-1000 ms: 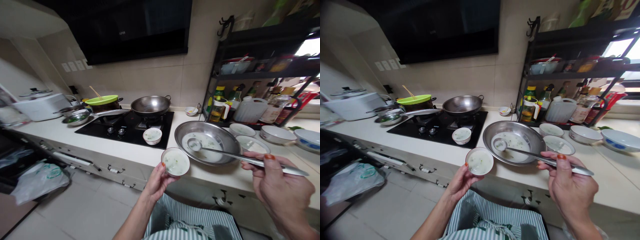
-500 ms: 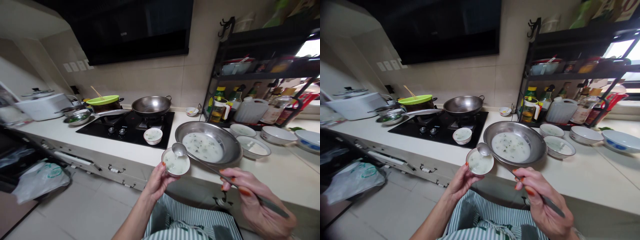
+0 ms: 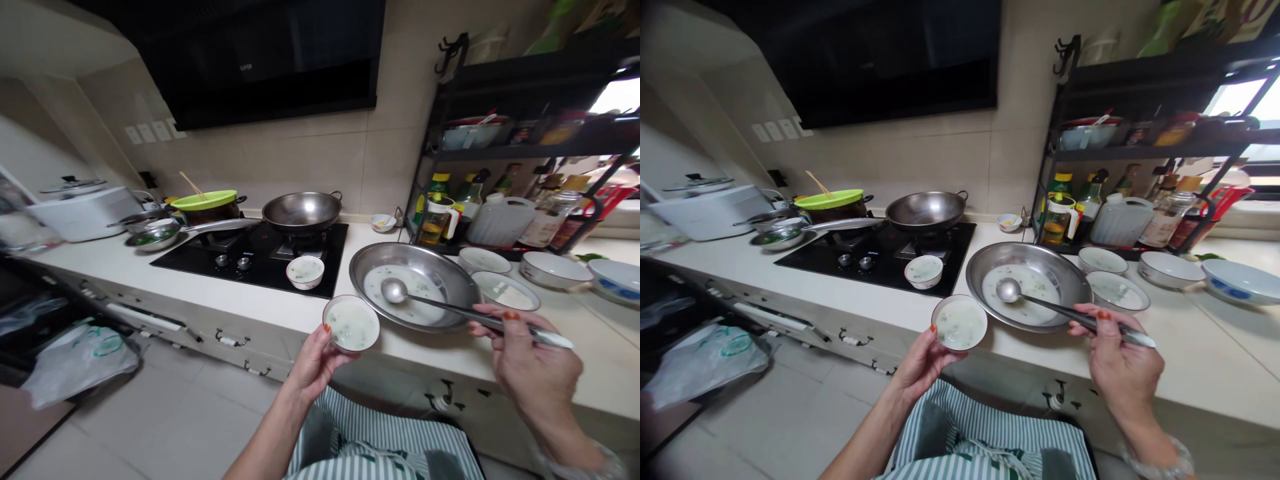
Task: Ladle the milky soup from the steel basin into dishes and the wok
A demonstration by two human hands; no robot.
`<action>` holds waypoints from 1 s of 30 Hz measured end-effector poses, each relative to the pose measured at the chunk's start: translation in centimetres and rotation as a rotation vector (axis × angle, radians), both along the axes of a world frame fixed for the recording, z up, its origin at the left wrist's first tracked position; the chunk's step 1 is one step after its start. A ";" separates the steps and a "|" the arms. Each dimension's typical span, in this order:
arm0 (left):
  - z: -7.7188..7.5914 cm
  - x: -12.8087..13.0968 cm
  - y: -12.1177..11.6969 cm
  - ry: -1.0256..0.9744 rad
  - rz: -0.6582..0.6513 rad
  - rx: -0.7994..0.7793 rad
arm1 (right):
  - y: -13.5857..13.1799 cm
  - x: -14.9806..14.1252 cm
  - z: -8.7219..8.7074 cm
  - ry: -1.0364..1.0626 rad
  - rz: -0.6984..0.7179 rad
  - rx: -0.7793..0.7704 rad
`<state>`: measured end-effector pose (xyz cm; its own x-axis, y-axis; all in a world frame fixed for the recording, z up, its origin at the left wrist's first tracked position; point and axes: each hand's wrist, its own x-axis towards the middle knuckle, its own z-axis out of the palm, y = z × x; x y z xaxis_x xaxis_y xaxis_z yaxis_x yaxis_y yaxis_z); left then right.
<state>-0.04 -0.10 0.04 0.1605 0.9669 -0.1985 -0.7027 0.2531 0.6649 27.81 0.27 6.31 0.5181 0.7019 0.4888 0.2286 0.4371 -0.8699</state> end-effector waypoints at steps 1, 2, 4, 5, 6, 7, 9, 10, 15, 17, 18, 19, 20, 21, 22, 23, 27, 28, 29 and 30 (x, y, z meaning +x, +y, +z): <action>0.0 0.0 0.0 -0.002 0.001 -0.002 | 0.1 0.3 -0.3 -0.101 -0.031 -0.030; -0.1 0.0 0.1 -0.004 0.003 -0.004 | 0.2 0.5 -0.7 -0.191 -0.060 -0.045; -0.1 0.0 0.1 -0.007 0.004 -0.004 | 0.2 0.7 -1.3 -0.325 -0.084 -0.034; -0.1 0.0 0.1 -0.006 0.006 -0.002 | 0.2 0.6 -1.6 -0.367 -0.081 -0.016; -0.1 0.0 0.0 -0.003 0.007 -0.002 | 0.2 0.6 -1.8 -0.394 -0.074 -0.001; -0.1 0.0 0.0 -0.003 0.009 -0.003 | 0.2 0.5 -2.0 -0.403 -0.065 0.004; -0.1 0.0 0.0 -0.005 0.009 0.000 | 0.2 0.4 -2.2 -0.357 -0.053 -0.022; -0.1 0.0 0.0 -0.009 0.009 0.003 | 0.3 0.4 -2.3 -0.308 -0.056 -0.043; -0.1 0.0 -0.1 -0.009 0.009 0.003 | 0.4 0.9 -1.9 -0.035 -0.051 -0.076; -0.1 0.0 -0.1 -0.008 0.012 0.000 | 0.4 1.0 -1.6 0.029 -0.049 -0.073; -0.1 0.0 -0.1 -0.010 0.011 0.000 | 0.4 1.0 -1.5 0.056 -0.054 -0.070; -0.1 0.0 0.0 -0.011 0.010 0.001 | 0.4 0.9 -1.3 0.082 -0.058 -0.068; -0.1 0.0 0.0 -0.011 0.010 0.003 | 0.4 0.8 -1.1 0.106 -0.062 -0.065; -0.1 0.0 0.0 -0.011 0.010 0.004 | 0.3 0.8 -1.0 0.129 -0.062 -0.062; -0.1 0.0 0.0 -0.010 0.012 0.004 | 0.3 0.7 -0.8 0.148 -0.061 -0.058; -0.1 0.0 0.0 -0.009 0.013 0.004 | 0.2 0.6 -0.6 0.163 -0.056 -0.055; 0.0 0.0 0.0 -0.004 0.015 -0.002 | 0.1 0.5 -0.3 0.196 -0.035 -0.047; 0.0 0.0 0.0 -0.002 0.017 -0.005 | 0.1 0.5 -0.3 0.199 -0.032 -0.045; 0.0 0.0 0.0 -0.001 0.019 -0.008 | 0.1 0.6 -0.4 0.202 -0.029 -0.042; 0.0 0.0 -0.1 -0.002 0.020 -0.010 | 0.1 0.6 -0.4 0.204 -0.028 -0.040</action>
